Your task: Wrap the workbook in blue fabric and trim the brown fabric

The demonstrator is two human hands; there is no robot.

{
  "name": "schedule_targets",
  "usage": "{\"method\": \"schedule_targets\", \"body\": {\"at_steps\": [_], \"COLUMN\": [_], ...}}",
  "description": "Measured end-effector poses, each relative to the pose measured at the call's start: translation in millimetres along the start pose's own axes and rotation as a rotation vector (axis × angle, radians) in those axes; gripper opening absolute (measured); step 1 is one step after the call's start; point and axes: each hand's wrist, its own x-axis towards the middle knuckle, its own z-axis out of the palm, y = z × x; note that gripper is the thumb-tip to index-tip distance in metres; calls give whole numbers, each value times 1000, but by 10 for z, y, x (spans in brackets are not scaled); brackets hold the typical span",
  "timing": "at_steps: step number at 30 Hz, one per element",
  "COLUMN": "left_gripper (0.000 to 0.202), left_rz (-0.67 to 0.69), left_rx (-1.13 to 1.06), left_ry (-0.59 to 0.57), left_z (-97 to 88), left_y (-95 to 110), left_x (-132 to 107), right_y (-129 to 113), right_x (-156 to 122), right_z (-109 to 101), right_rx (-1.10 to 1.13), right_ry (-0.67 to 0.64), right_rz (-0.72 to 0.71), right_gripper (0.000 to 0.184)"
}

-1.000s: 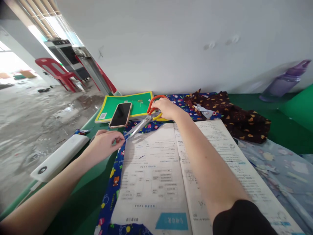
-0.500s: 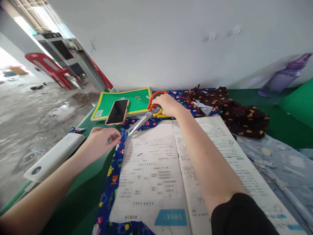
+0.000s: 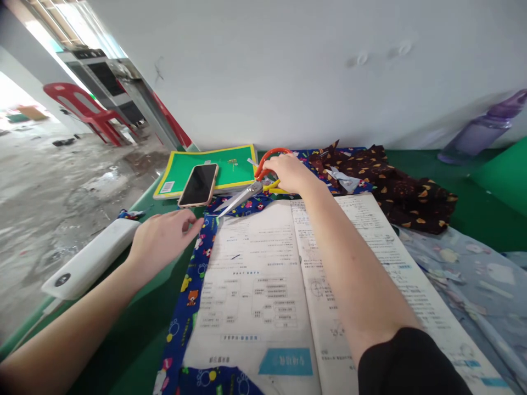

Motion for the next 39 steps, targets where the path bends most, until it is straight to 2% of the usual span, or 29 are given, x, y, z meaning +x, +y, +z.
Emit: {"method": "schedule_targets", "body": {"at_steps": [2, 4, 9, 14, 19, 23, 29, 39], "left_gripper": [42, 44, 37, 32, 45, 34, 27, 14], "left_rz": [-71, -100, -191, -263, -424, -478, -558, -626], "left_rx": [39, -19, -524, -889, -1307, -1540, -1759, -1879], "left_ry": [-22, -79, -134, -239, -301, -401, -467, -466], "left_z": [34, 85, 176, 186, 170, 163, 161, 121], "left_y": [-37, -67, -112, -117, -47, 30, 55, 34], "left_x": [-5, -9, 25, 73, 61, 37, 36, 62], "right_y": [-8, -28, -75, -106, -139, -159, -204, -283], "right_x": [-29, -63, -146, -191, -179, -178, -165, -78], "right_z": [9, 25, 60, 76, 116, 137, 153, 206], "right_rx": [-23, -40, -78, -91, -90, -88, -67, -3], "right_ry": [4, 14, 80, 178, 254, 280, 301, 341], "right_rz": [27, 44, 90, 101, 98, 91, 86, 71], "right_gripper": [37, 40, 41, 38, 32, 31, 31, 33]}}
